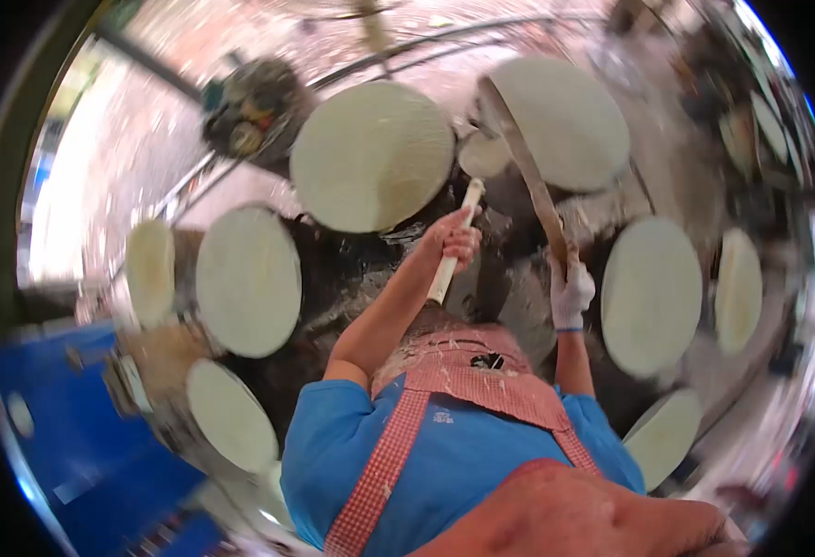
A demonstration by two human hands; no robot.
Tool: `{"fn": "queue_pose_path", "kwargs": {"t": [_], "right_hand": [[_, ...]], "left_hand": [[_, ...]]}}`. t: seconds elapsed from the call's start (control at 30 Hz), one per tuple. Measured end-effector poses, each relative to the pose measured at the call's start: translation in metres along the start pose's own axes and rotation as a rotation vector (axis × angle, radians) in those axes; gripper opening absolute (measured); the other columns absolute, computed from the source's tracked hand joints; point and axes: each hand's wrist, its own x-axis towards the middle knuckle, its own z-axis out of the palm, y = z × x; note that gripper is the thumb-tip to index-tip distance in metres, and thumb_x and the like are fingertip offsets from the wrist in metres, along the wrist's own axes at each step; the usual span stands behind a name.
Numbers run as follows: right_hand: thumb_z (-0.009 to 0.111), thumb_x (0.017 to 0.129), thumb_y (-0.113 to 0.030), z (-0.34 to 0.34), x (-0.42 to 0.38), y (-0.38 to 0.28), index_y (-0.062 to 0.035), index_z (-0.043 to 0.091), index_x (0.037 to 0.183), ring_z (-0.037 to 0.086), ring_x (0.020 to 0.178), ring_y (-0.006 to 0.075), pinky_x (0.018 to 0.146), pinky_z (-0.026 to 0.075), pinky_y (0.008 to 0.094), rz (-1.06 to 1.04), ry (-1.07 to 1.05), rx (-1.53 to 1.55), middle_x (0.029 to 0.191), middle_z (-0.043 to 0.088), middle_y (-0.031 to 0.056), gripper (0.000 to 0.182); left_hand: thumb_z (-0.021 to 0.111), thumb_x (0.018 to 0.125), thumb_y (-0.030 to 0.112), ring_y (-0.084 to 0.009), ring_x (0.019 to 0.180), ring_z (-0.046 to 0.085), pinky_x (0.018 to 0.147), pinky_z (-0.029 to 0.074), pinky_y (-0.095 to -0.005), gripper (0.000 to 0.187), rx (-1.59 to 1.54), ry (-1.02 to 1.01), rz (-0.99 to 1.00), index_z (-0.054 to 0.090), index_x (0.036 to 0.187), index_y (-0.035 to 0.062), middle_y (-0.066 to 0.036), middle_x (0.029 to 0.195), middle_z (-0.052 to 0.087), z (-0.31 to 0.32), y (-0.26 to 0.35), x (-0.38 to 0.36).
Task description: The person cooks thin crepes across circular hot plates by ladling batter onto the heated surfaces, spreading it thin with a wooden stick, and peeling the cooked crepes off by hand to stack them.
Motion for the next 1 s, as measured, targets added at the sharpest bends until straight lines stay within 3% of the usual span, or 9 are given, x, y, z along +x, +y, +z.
{"fn": "queue_pose_path", "kwargs": {"t": [0.07,0.1,0.2,0.3,0.4,0.5,0.63,0.83,1.0], "right_hand": [[0.061,0.079,-0.022,0.010,0.011,-0.005,-0.0064,0.055,0.114,0.060,0.074,0.0308,0.068,0.047,0.0330,0.128,-0.148,0.263,0.090,0.063,0.0141,0.039],[0.057,0.082,-0.025,-0.013,0.032,-0.032,-0.0062,0.056,0.113,0.060,0.088,0.0287,0.079,0.044,0.0324,0.439,-0.442,0.303,0.103,0.061,0.0145,0.036],[0.055,0.083,-0.032,0.007,0.034,-0.030,-0.0009,0.058,0.107,0.058,0.087,0.0255,0.079,0.043,0.0335,0.234,-0.504,0.446,0.098,0.062,0.0151,0.040],[0.057,0.082,-0.030,0.036,0.043,-0.061,0.0022,0.059,0.104,0.057,0.080,0.0164,0.074,0.044,0.0263,0.197,-0.930,0.567,0.091,0.063,0.0094,0.039],[0.055,0.082,-0.028,0.063,0.024,-0.149,0.0012,0.057,0.106,0.059,0.085,0.0199,0.077,0.043,0.0286,-0.419,-1.000,0.733,0.094,0.063,0.0136,0.037],[0.055,0.081,-0.031,0.059,-0.018,-0.239,-0.0029,0.057,0.108,0.058,0.091,0.0306,0.079,0.043,0.0341,-0.670,-1.153,0.630,0.099,0.061,0.0178,0.039],[0.052,0.080,-0.039,0.068,-0.091,-0.315,-0.0059,0.057,0.107,0.057,0.090,0.0343,0.076,0.043,0.0390,-0.819,-1.138,0.590,0.094,0.061,0.0194,0.043],[0.051,0.080,-0.041,0.023,-0.144,-0.340,-0.0148,0.060,0.104,0.059,0.079,0.0343,0.068,0.045,0.0428,-1.002,-1.017,0.163,0.087,0.062,0.0168,0.037],[0.058,0.078,-0.034,0.003,-0.136,-0.330,-0.0085,0.059,0.105,0.061,0.076,0.0304,0.066,0.047,0.0378,-1.208,-0.985,0.361,0.088,0.063,0.0133,0.037]], "left_hand": [[0.050,0.088,0.027,-0.0035,0.038,0.031,0.027,0.025,-0.0172,0.027,0.029,-0.040,0.071,0.045,0.113,0.0184,0.002,0.058,0.032,-0.010,-0.012,-0.023],[0.050,0.088,0.029,-0.0034,0.038,0.031,0.027,0.024,-0.0168,0.026,0.036,-0.035,0.129,0.045,0.112,0.0214,0.003,0.059,0.033,-0.021,-0.022,-0.035],[0.055,0.085,0.027,-0.0024,0.037,0.026,0.029,0.022,-0.0159,0.035,0.544,0.156,0.700,0.037,0.114,0.0248,0.006,0.052,0.028,-0.052,-0.093,-0.098],[0.054,0.086,0.021,-0.0021,0.037,0.025,0.030,0.023,-0.0163,0.034,0.288,0.012,0.854,0.036,0.115,0.0249,0.006,0.053,0.029,-0.110,-0.154,-0.144],[0.055,0.085,0.021,-0.0026,0.037,0.027,0.030,0.023,-0.0170,0.022,-0.031,0.174,1.018,0.040,0.101,0.0228,0.005,0.052,0.030,-0.191,-0.191,-0.173],[0.056,0.084,0.019,-0.0037,0.036,0.028,0.029,0.024,-0.0174,0.023,-0.329,0.290,1.227,0.039,0.099,0.0233,0.004,0.052,0.031,-0.234,-0.265,-0.209],[0.055,0.084,0.018,-0.0050,0.036,0.027,0.028,0.024,-0.0175,0.020,-0.485,0.286,1.355,0.039,0.095,0.0243,0.003,0.053,0.032,-0.292,-0.344,-0.246],[0.048,0.088,0.018,-0.0056,0.037,0.028,0.029,0.021,-0.0174,0.008,-0.936,-0.203,1.412,0.045,0.090,0.0251,0.001,0.054,0.033,-0.367,-0.421,-0.282],[0.045,0.089,0.019,-0.0055,0.036,0.027,0.029,0.020,-0.0177,0.006,-1.015,-0.317,1.477,0.047,0.091,0.0240,0.000,0.055,0.033,-0.384,-0.440,-0.294]]}}
